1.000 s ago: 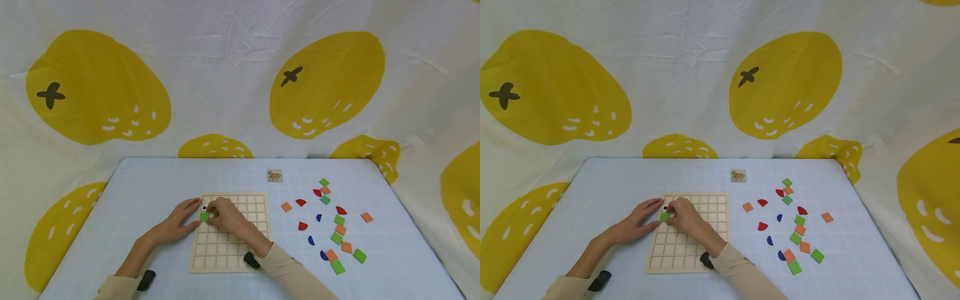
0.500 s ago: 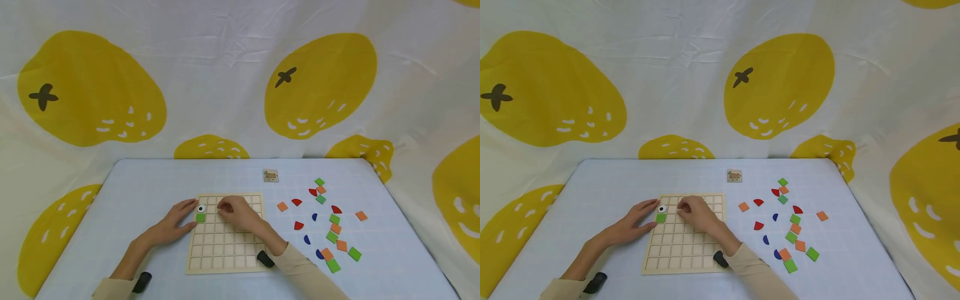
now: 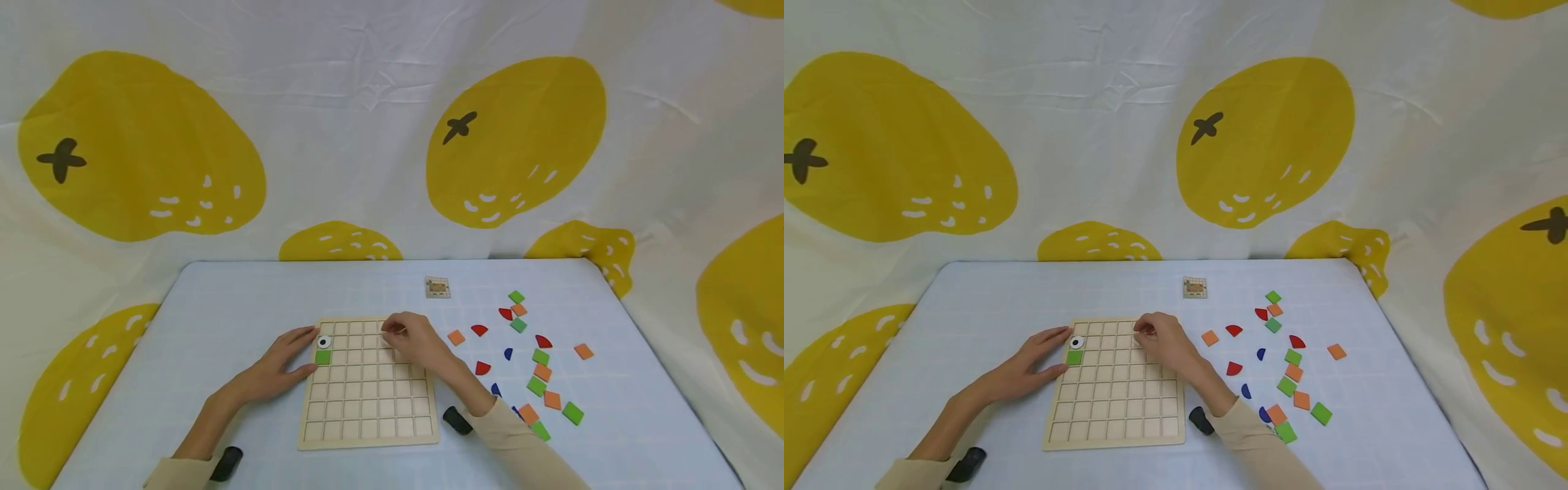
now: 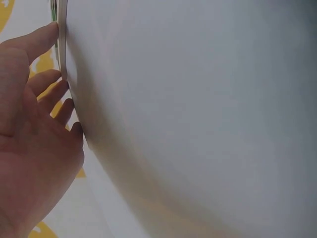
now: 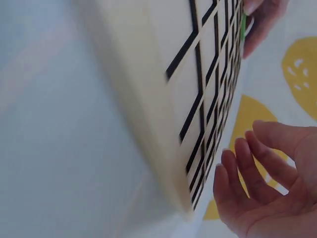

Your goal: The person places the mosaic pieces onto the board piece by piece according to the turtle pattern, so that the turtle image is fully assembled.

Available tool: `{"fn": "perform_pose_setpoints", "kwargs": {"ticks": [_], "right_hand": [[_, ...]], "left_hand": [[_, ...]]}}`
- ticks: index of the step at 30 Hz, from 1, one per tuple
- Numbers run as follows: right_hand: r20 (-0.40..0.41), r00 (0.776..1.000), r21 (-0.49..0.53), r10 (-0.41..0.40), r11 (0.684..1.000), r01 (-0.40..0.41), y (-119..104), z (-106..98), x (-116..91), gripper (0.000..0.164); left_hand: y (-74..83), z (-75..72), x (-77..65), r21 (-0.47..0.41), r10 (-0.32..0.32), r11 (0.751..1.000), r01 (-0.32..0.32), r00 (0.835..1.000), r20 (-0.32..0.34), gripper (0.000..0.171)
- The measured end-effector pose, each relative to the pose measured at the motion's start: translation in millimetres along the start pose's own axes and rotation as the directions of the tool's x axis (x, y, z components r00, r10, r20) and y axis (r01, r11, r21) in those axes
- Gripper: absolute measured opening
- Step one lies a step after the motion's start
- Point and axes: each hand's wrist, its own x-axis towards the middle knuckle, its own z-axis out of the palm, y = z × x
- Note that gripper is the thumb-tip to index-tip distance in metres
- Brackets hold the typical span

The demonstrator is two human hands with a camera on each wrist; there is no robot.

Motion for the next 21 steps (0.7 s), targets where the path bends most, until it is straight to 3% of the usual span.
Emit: {"fn": "perform_pose_setpoints", "kwargs": {"ticks": [13,21], "right_hand": [[-0.166,0.976,-0.057,0.140,0.987,-0.152,27,-37,-19,0.010],[-0.199,0.953,-0.096,0.230,0.963,-0.252,39,-60,-35,0.019]], "left_hand": [[0.4,-1.9,-1.7,0.002,-0.016,1.000,0.016,1.000,-0.003,0.070],[-0.2,-1.4,-1.1,0.004,0.001,1.000,-0.001,1.000,-0.008,0.069]]}}
